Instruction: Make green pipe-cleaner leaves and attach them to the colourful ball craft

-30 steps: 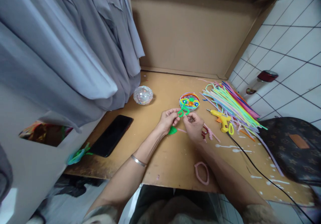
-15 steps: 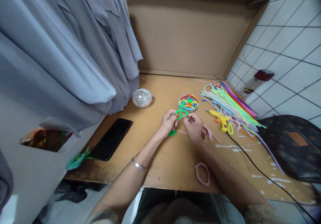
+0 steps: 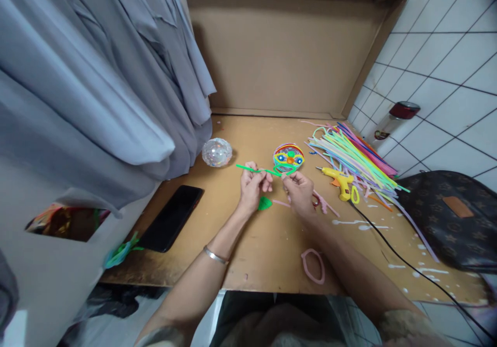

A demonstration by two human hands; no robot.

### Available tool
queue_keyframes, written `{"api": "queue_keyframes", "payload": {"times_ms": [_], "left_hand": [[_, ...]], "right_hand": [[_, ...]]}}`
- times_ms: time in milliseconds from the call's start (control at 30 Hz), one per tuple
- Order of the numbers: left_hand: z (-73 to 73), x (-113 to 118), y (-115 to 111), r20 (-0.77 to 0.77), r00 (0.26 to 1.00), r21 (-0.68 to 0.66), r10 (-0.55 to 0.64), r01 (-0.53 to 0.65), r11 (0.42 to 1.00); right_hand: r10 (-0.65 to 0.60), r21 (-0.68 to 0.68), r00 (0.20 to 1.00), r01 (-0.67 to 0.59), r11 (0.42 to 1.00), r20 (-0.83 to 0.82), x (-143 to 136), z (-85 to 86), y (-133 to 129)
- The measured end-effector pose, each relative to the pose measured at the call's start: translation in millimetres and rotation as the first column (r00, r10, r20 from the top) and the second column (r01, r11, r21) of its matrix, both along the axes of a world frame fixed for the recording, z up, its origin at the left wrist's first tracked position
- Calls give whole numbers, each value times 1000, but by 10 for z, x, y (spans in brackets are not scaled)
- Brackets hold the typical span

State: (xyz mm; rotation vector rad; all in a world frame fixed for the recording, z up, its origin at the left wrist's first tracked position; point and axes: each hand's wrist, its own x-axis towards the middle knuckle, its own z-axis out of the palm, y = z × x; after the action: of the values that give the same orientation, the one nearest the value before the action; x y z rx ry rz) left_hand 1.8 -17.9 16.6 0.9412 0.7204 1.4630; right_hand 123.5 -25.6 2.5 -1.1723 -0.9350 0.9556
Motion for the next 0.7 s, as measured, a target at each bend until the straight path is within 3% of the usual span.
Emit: {"api": "queue_keyframes", "payload": {"times_ms": [133,333,567,700], "left_hand": [[-41,-14,57,35,991,-14,129,-129,992],[-146,90,22,-93,996,-59,0,-6,998],[-169,144,12,-63,997,-52,42,-46,998],[-160,145,-11,-60,998,-50,-2,-1,999]], "right_hand": [[63,0,992,-64,998,-109,6,19,14],[74,17,975,-72,997,-208,-1,26,17],[42,-48,985,-50,998,-165,-36,46,-32],[60,-30,989,-65,997,-139,-60,77,-47]]}}
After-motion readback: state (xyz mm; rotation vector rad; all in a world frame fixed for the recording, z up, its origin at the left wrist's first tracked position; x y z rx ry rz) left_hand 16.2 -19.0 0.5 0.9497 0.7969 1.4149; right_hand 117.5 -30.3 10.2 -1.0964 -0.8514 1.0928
